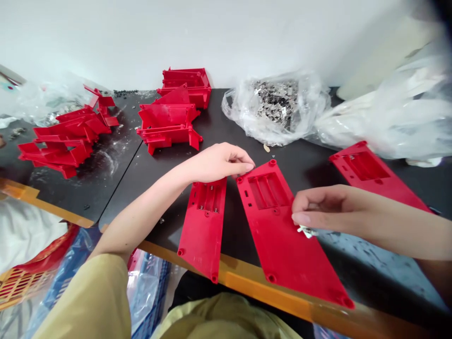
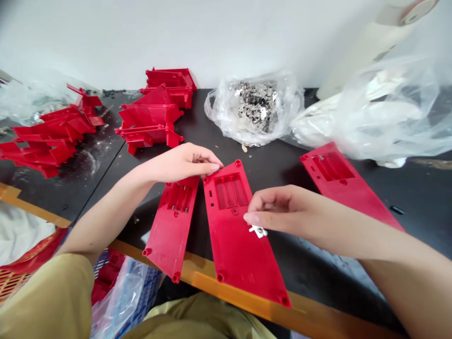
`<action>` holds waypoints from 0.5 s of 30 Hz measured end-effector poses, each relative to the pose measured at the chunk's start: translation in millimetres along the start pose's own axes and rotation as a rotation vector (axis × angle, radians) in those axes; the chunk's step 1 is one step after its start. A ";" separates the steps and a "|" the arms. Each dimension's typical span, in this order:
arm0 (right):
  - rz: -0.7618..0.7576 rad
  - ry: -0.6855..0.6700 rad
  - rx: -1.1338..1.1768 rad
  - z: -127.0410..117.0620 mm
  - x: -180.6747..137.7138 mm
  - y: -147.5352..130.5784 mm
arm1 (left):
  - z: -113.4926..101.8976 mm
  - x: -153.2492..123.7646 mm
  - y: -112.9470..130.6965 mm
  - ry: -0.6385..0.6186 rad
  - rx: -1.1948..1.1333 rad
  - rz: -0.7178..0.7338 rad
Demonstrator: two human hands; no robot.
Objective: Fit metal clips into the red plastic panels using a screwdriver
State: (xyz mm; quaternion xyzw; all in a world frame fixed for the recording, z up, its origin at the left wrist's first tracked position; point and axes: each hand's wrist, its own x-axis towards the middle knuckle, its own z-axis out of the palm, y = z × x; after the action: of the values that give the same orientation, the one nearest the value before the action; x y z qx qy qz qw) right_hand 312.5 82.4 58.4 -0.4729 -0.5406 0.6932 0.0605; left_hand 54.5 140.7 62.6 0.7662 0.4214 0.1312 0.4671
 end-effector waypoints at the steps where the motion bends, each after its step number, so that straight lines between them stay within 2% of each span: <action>1: -0.004 0.008 -0.005 0.1 -1.2 -0.5 | 0.8 -0.1 -1.1 -0.014 0.028 -0.008; 4: -0.033 0.012 -0.063 -3.8 -6.2 -3.4 | 5.7 -1.5 -3.1 0.008 0.089 0.006; 7: -0.043 -0.064 -0.188 -10.2 -14.3 -9.0 | 14.1 -3.5 0.5 0.061 0.107 0.175; 9: -0.029 -0.140 -0.266 -12.9 -20.0 -13.4 | 20.5 -4.7 7.1 -0.034 0.112 0.290; 12: -0.011 -0.204 -0.350 -15.5 -25.6 -17.7 | 27.0 -8.0 20.3 -0.237 0.164 0.279; 15: -0.060 -0.081 -0.415 -26.8 -25.6 -13.7 | 26.0 -15.3 30.5 -0.273 0.161 0.194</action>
State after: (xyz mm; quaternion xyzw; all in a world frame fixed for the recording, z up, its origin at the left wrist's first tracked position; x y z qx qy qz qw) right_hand 339.9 91.3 85.4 -0.4307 -0.6874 0.5835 -0.0394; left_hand 76.6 106.8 77.0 0.8488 0.2875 0.0364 0.4421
